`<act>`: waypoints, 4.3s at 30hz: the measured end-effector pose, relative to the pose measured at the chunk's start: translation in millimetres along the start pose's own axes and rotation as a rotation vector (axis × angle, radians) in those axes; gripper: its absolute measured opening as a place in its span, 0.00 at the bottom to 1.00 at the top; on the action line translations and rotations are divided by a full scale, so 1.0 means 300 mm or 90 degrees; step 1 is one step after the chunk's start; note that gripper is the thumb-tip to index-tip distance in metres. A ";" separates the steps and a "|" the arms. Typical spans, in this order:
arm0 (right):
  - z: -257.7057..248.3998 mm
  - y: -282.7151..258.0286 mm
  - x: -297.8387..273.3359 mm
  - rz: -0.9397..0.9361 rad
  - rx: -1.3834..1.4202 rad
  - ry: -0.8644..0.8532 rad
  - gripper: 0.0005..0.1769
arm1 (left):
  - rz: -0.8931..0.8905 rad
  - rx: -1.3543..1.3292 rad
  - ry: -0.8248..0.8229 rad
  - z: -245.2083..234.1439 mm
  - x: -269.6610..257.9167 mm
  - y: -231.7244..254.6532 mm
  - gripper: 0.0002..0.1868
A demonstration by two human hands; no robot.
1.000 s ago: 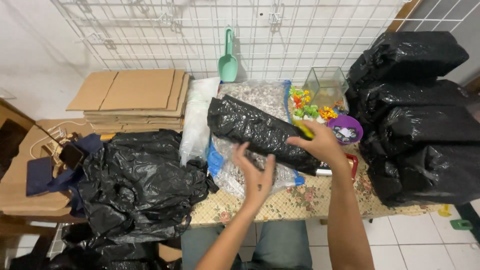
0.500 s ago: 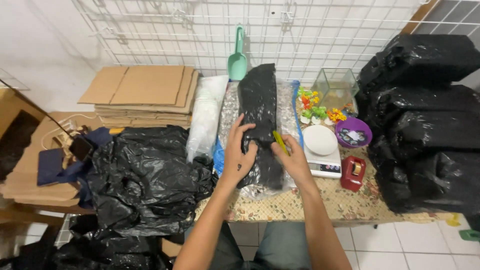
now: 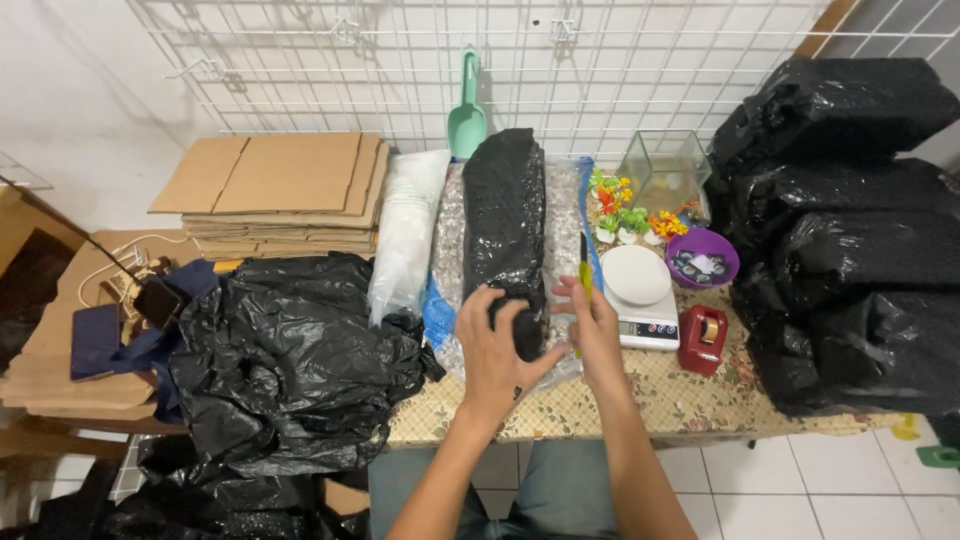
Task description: A person wraps a small cardboard box in bubble wrap, cuts the wrap with a utility knife, and secures it with tape.
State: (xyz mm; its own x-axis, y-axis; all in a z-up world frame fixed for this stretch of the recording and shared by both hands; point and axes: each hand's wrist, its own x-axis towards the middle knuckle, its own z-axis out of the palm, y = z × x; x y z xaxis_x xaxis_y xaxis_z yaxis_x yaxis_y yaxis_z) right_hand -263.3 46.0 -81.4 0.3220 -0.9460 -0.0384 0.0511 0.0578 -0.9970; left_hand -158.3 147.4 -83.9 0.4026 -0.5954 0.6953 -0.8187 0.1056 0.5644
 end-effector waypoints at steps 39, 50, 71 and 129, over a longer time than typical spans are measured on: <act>0.121 -0.019 0.062 -0.060 0.060 -0.036 0.15 | -0.503 -0.655 -0.009 -0.115 0.105 -0.043 0.05; -0.077 -0.122 -0.311 -0.015 -0.250 -0.116 0.17 | -0.375 -0.486 -0.102 -0.168 0.094 -0.037 0.10; -0.066 -0.230 -0.333 -0.073 -0.332 -0.303 0.24 | -0.073 -0.172 -0.183 -0.341 0.203 0.115 0.10; 0.086 -0.080 -0.028 0.011 0.176 -0.083 0.06 | -0.001 -0.078 -0.274 -0.282 0.380 -0.056 0.14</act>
State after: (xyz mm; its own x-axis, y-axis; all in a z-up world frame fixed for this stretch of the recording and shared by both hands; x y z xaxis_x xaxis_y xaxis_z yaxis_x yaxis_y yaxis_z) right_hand -242.8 61.0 -55.2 0.4435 -0.8958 -0.0290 0.2940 0.1759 -0.9395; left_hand -64.0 145.2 23.3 0.1750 -0.8701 0.4607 -0.7538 0.1826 0.6312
